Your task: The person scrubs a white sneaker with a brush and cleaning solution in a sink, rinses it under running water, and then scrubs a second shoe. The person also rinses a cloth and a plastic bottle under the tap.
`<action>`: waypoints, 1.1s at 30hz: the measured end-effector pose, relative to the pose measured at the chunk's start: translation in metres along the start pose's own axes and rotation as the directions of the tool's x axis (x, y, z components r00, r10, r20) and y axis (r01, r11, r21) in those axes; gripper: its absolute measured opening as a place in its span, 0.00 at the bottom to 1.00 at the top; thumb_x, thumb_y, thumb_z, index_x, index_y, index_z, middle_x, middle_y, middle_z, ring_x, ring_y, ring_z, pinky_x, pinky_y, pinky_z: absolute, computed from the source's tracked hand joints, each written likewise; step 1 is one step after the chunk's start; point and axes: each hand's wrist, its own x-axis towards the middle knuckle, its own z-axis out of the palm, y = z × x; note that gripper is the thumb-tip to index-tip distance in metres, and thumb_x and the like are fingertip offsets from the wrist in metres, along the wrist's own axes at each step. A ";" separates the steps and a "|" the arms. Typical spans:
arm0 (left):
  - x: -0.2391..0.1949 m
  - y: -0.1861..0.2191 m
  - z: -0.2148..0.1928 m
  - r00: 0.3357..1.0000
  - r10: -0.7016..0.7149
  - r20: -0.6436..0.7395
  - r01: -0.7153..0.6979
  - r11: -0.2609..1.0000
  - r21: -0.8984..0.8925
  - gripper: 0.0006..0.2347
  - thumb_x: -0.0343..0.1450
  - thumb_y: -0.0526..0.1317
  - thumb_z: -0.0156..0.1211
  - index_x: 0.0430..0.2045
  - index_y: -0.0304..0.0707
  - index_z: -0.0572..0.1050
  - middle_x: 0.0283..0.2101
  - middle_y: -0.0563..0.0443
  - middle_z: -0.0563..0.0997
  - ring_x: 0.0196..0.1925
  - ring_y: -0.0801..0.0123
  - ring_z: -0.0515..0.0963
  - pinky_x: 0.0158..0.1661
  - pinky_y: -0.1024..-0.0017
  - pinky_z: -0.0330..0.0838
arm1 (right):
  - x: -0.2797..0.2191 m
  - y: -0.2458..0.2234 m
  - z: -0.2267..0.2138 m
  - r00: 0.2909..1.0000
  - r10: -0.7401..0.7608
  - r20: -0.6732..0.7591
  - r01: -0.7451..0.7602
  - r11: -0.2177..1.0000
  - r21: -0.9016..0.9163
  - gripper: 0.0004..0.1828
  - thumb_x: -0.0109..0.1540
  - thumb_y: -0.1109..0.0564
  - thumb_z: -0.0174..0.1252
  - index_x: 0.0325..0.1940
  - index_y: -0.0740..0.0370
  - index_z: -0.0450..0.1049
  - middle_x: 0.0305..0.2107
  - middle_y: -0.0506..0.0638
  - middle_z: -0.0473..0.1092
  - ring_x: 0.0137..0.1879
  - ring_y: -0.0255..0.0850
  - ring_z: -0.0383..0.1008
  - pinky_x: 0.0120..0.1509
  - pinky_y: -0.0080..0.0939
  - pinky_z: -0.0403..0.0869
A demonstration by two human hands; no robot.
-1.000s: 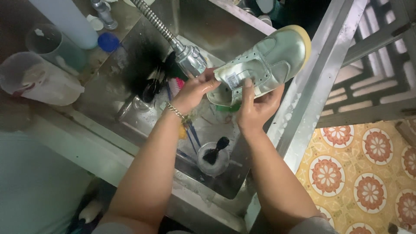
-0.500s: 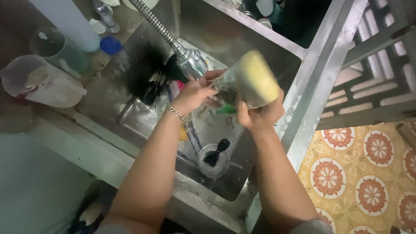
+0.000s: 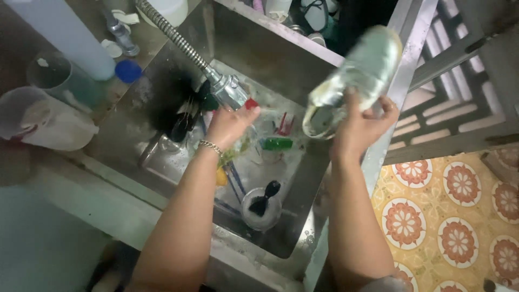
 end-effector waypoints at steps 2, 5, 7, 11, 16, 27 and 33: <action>0.002 -0.005 0.002 0.965 0.263 -0.005 -0.248 0.916 0.316 0.15 0.76 0.45 0.89 0.47 0.32 0.91 0.44 0.37 0.96 0.49 0.56 0.96 0.58 0.54 0.91 | 0.018 0.013 -0.016 0.839 0.380 -0.390 -0.436 0.898 -0.065 0.46 0.63 0.49 0.93 0.75 0.63 0.72 0.43 0.62 0.88 0.49 0.48 0.86 0.57 0.54 0.86; 0.011 -0.013 0.002 0.961 0.259 0.099 -0.275 0.836 0.474 0.14 0.78 0.50 0.81 0.51 0.44 0.90 0.46 0.41 0.96 0.48 0.50 0.96 0.55 0.51 0.91 | 0.031 -0.027 -0.018 0.689 0.560 -0.459 -0.598 0.798 0.075 0.40 0.58 0.46 0.91 0.66 0.62 0.79 0.50 0.63 0.87 0.52 0.56 0.94 0.54 0.60 0.93; 0.018 -0.020 0.004 0.954 0.247 0.172 -0.300 0.754 0.584 0.13 0.80 0.54 0.74 0.54 0.53 0.89 0.48 0.45 0.96 0.48 0.46 0.96 0.54 0.49 0.91 | 0.043 -0.033 -0.036 0.732 0.509 -0.452 -0.541 0.838 0.068 0.38 0.62 0.46 0.89 0.66 0.65 0.76 0.51 0.62 0.82 0.54 0.52 0.88 0.56 0.57 0.90; 0.042 -0.033 -0.007 0.935 0.158 0.316 -0.354 0.413 0.839 0.17 0.85 0.66 0.55 0.62 0.79 0.86 0.53 0.54 0.96 0.47 0.34 0.96 0.48 0.42 0.92 | 0.091 0.036 -0.099 0.793 0.454 -0.406 -0.546 0.825 -0.143 0.42 0.67 0.39 0.88 0.71 0.70 0.78 0.52 0.64 0.82 0.52 0.53 0.90 0.44 0.60 0.82; 0.005 0.058 -0.003 0.983 -0.088 0.158 -0.067 0.634 0.770 0.30 0.81 0.75 0.51 0.53 0.59 0.93 0.55 0.44 0.97 0.62 0.39 0.94 0.67 0.46 0.83 | 0.102 0.060 -0.135 0.869 0.375 -0.324 -0.493 0.718 -0.491 0.23 0.66 0.42 0.91 0.48 0.61 0.91 0.50 0.63 0.86 0.62 0.57 0.91 0.61 0.62 0.83; -0.002 0.051 -0.033 0.954 0.153 -0.258 -0.093 0.969 0.230 0.05 0.71 0.40 0.75 0.32 0.54 0.81 0.34 0.57 0.91 0.39 0.62 0.90 0.45 0.59 0.79 | 0.089 -0.016 -0.140 0.625 0.760 -0.179 -0.770 0.562 -0.301 0.41 0.71 0.27 0.76 0.78 0.55 0.84 0.66 0.48 0.89 0.59 0.39 0.96 0.50 0.42 0.93; -0.083 0.096 -0.065 0.943 0.000 -0.332 0.077 0.973 0.220 0.09 0.84 0.51 0.67 0.48 0.49 0.85 0.46 0.56 0.93 0.48 0.65 0.90 0.52 0.60 0.84 | -0.013 -0.077 -0.108 0.956 -0.275 0.106 0.286 0.776 -0.562 0.15 0.82 0.59 0.67 0.70 0.69 0.75 0.61 0.65 0.78 0.63 0.55 0.81 0.67 0.52 0.86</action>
